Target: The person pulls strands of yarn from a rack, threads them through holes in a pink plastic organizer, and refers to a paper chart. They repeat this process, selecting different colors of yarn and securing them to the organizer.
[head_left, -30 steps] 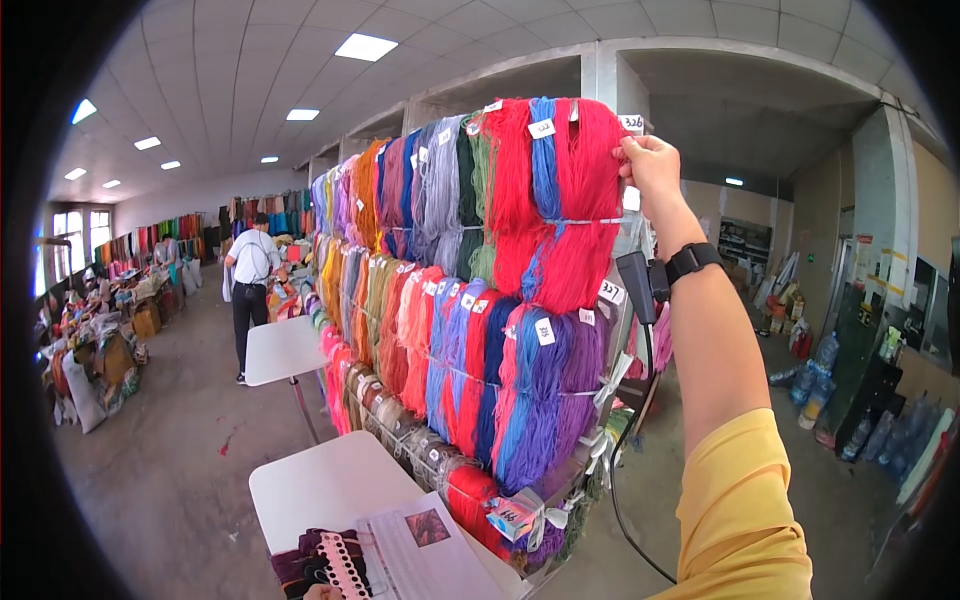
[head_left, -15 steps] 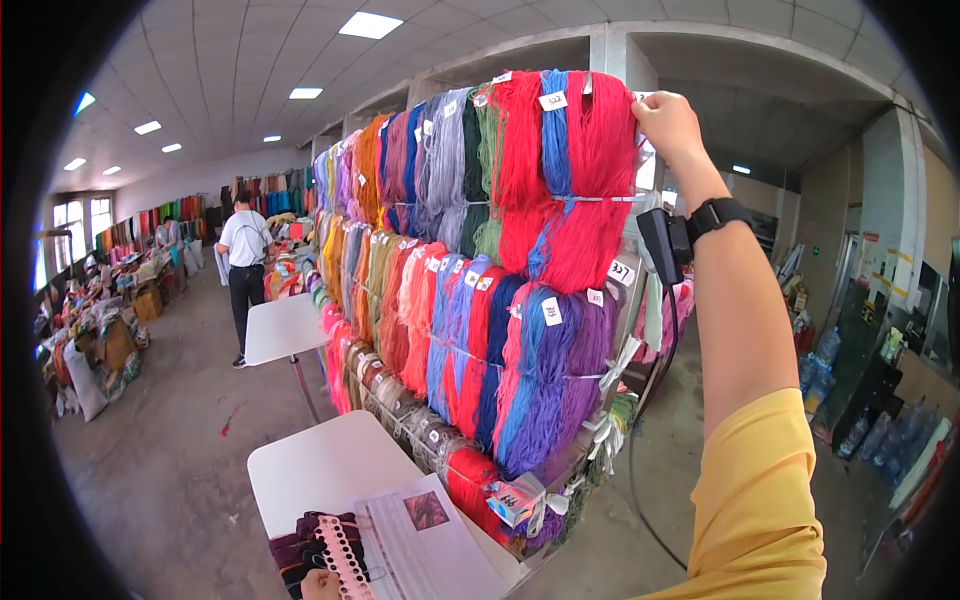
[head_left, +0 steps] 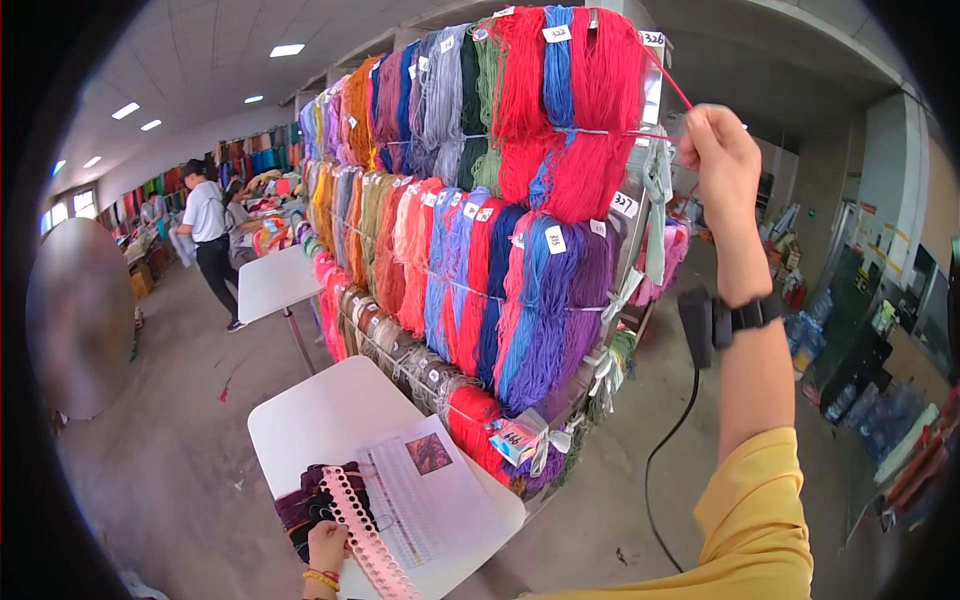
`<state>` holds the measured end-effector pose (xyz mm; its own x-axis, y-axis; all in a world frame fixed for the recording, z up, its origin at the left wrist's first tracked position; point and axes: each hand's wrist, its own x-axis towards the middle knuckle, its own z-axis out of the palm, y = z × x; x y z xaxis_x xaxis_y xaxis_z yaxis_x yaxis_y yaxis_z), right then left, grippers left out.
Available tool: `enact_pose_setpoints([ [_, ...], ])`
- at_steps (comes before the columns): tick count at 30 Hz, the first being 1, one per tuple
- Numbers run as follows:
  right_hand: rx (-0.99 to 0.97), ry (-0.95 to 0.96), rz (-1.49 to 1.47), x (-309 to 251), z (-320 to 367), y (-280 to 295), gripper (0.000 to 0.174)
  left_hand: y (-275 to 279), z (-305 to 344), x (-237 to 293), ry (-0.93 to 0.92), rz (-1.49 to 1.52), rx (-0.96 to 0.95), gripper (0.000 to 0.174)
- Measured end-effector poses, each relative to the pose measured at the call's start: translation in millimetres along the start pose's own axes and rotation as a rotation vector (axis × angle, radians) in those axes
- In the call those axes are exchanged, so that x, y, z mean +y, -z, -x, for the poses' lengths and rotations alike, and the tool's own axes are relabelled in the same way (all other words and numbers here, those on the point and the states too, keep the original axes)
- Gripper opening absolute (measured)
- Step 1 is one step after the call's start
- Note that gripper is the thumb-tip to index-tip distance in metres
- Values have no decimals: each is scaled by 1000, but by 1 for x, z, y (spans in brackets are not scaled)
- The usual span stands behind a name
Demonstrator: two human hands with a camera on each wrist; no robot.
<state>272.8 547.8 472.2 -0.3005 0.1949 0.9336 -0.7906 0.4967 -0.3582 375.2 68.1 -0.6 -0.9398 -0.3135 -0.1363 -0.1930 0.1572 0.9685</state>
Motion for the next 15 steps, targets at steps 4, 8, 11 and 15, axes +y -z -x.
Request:
enact_pose_setpoints([
  [4, 33, -39, 55, -24, 52, 4, 13, 7, 0, 8, 33, 7, -116, 16],
  [8, 11, 252, -91, -66, 89, 3, 12, 6, -3, 11, 46, 18, -181, 16],
  [11, -215, 393, -75, -116, 127, 5, 16, 3, -4, 14, 59, 36, -262, 19],
  [15, -571, -136, -144, -108, 225, 19, 13, -2, -8, 7, -8, -26, -283, 21],
])
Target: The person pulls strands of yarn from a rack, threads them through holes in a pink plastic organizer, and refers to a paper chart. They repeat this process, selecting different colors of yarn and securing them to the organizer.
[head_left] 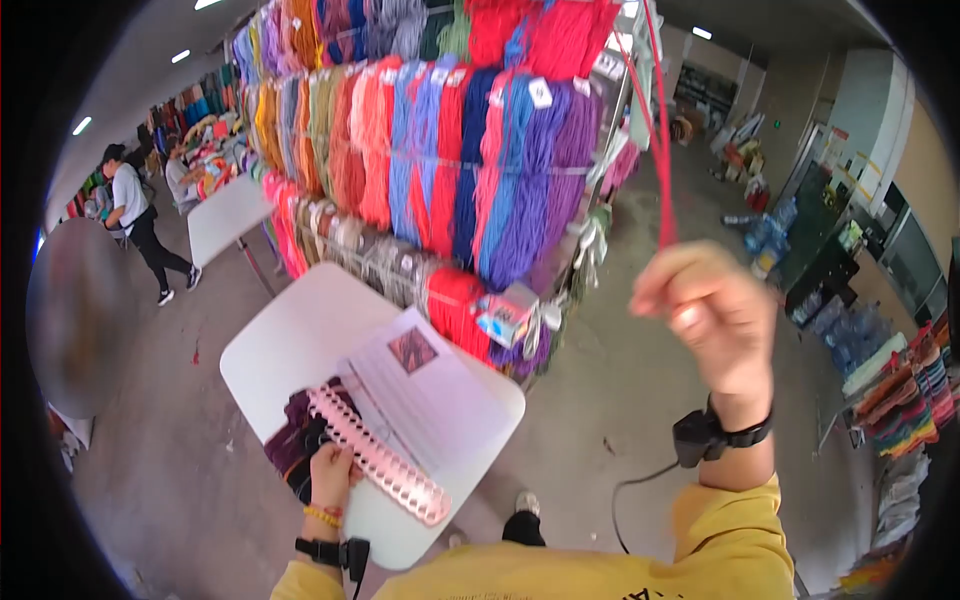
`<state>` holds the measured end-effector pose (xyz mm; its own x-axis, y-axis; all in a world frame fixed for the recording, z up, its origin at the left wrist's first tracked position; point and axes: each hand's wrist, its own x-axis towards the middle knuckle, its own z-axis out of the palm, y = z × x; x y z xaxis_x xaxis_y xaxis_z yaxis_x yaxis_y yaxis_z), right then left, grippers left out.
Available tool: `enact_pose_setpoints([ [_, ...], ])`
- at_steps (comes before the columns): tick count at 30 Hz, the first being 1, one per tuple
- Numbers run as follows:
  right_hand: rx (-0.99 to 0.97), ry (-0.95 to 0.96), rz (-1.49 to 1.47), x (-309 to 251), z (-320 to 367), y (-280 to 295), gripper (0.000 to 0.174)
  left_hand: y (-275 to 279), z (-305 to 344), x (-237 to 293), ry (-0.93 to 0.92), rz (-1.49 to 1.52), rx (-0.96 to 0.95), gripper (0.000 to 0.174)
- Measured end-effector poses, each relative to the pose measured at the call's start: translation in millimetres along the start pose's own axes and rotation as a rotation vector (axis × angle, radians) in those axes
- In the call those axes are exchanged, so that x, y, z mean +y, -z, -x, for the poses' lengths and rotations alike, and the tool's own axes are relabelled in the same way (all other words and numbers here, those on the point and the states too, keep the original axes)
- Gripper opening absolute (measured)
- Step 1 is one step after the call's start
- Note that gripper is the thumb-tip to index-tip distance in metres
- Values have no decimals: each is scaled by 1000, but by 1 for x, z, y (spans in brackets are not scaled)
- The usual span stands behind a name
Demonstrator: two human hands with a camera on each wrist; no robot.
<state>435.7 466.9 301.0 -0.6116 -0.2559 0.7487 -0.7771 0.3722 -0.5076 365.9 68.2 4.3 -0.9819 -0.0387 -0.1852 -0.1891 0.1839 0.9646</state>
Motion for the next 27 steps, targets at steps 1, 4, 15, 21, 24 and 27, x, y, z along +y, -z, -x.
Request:
enact_pose_setpoints([
  [1, 3, -264, -161, 17, 35, -9, 11, -1, -1, -1, -2, -3, 6, 20],
  [4, -147, -1102, -200, 84, 188, -24, 7, 0, -5, -8, -29, 26, 12, 15],
  [15, 664, -808, 347, 131, 189, -20, 16, -1, -9, -18, 24, 392, 103, 17],
  [21, -154, -684, -334, 117, 73, -223, 13, -2, -7, -14, -11, 368, 149, 30],
  [24, -470, -660, -323, 125, 64, -303, 15, -2, -3, -9, 9, 371, 126, 29],
  [27, -524, -364, -129, 134, 64, -348, 15, -1, 0, -5, 22, 405, 90, 28],
])
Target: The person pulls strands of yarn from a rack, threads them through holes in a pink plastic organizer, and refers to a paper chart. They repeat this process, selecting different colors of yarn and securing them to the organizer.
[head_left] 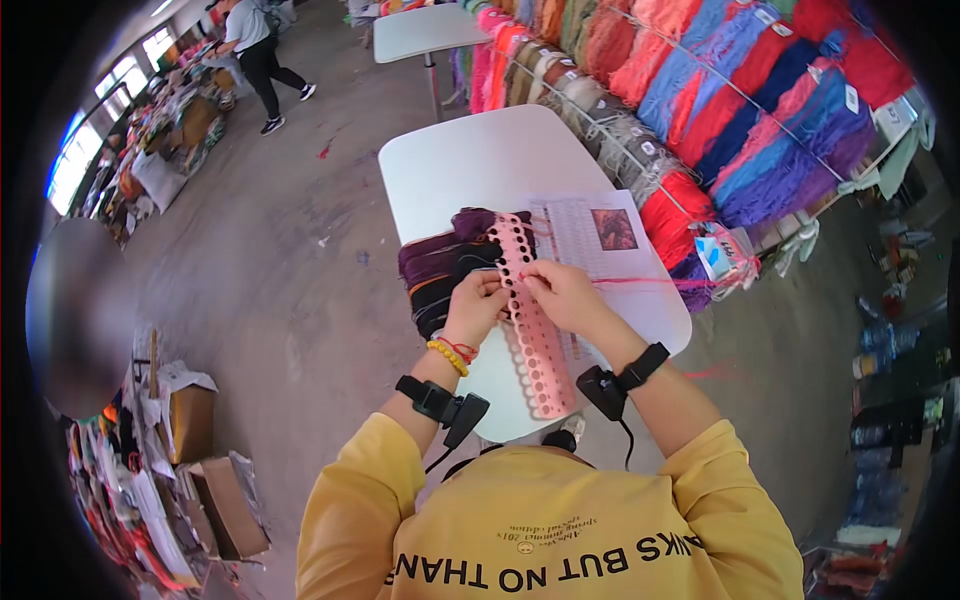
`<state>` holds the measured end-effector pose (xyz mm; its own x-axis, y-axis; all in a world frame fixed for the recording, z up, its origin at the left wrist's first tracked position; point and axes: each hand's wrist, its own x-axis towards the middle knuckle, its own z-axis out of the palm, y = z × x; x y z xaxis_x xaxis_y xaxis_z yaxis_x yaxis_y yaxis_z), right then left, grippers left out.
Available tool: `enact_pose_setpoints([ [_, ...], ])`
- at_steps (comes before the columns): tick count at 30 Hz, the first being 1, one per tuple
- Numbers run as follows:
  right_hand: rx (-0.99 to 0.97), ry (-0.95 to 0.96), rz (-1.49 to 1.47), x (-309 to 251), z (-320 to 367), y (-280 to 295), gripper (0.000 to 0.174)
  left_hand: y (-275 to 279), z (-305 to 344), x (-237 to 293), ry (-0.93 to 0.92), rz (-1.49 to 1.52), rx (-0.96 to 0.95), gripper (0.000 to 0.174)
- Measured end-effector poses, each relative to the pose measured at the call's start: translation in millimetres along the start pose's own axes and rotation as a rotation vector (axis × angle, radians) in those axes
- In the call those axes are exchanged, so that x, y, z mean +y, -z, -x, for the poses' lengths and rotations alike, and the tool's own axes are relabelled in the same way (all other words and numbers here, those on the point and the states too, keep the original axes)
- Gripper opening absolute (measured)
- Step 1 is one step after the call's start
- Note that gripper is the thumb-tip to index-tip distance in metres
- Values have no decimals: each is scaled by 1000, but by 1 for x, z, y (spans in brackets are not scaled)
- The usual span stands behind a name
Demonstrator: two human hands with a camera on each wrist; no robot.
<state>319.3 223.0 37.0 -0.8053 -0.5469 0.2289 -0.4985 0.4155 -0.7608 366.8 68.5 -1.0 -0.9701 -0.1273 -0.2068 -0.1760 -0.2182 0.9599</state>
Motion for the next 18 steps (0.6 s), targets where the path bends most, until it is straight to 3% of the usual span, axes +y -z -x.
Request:
enact_pose_setpoints([
  [7, -206, 61, 467, -6, -7, -15, 14, -1, 6, 9, 85, 20, -20, 27],
  [16, -201, 17, 539, -14, -5, -17, 17, -3, -3, -4, -22, -166, 29, 21],
  [18, -218, -79, 540, -20, -7, -17, 19, -3, -5, -7, -57, -221, 46, 20],
])
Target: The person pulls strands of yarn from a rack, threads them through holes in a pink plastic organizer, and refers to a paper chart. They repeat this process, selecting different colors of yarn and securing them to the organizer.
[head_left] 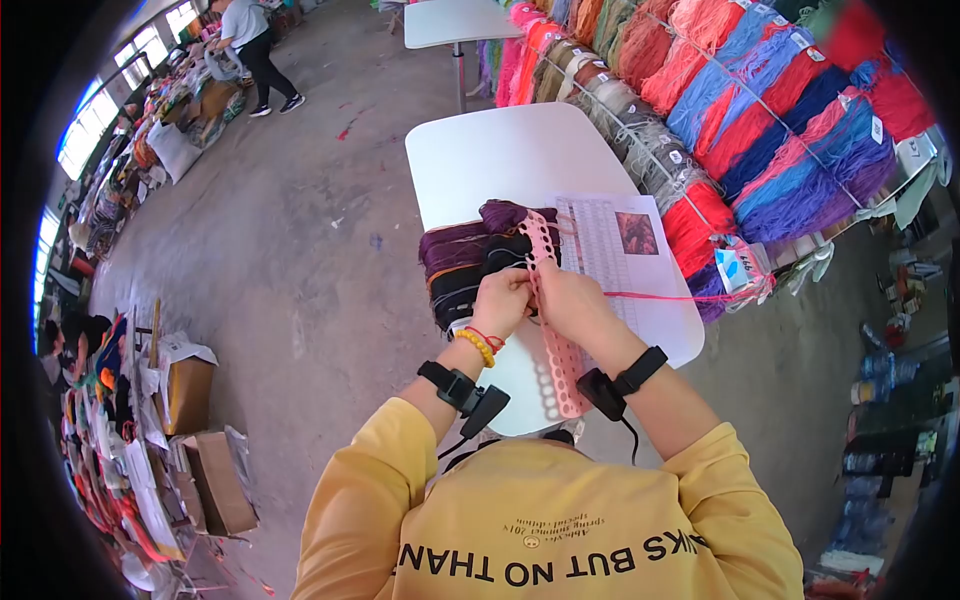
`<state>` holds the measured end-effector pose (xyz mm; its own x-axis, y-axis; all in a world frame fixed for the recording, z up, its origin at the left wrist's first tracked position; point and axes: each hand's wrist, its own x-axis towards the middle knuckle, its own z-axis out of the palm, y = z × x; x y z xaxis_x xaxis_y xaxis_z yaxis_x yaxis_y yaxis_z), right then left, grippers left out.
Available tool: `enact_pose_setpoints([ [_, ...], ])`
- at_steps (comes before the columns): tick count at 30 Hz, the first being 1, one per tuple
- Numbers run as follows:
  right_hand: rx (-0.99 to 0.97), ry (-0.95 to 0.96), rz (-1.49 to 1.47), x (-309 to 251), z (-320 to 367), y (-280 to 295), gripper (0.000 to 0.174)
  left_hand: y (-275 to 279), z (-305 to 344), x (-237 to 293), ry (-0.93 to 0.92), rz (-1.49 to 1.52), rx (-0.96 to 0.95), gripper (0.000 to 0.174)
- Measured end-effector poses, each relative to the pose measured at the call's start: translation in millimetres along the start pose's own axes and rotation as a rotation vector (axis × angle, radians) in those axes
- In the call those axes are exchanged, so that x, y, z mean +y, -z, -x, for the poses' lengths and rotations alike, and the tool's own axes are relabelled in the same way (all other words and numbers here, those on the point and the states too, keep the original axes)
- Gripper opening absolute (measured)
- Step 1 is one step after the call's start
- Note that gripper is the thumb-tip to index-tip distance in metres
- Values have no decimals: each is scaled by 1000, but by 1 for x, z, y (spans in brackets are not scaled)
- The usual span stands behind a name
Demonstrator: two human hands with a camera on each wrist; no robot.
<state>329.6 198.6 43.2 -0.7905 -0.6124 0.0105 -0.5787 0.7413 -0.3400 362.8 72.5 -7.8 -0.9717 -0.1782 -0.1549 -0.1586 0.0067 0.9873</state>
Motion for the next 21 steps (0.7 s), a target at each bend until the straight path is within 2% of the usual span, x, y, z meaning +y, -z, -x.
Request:
enact_pose_setpoints([
  [5, 49, -147, -317, 7, -2, -7, 23, 0, -2, 5, -106, -143, 26, 15],
  [7, 76, -179, -494, 6, 1, -4, 25, 9, -9, -1, -240, -379, 36, 14],
  [8, 68, -176, -474, 9, 2, -6, 25, 15, -11, -3, -306, -497, 41, 14],
  [11, 71, -177, -438, 12, 1, -13, 26, 37, -7, 22, 70, -325, -69, 15],
  [12, 78, -178, -439, 10, 2, -13, 25, 42, -7, 22, 120, -241, -115, 17],
  [15, 122, -168, -444, 11, 3, -20, 24, 46, -6, 23, 103, -177, -201, 17],
  [18, 183, -144, -428, 11, 4, -24, 22, 46, -10, 21, 85, -265, -216, 18],
  [21, 161, -177, -455, 7, 5, -20, 21, 39, -7, 21, 64, -377, -138, 18],
])
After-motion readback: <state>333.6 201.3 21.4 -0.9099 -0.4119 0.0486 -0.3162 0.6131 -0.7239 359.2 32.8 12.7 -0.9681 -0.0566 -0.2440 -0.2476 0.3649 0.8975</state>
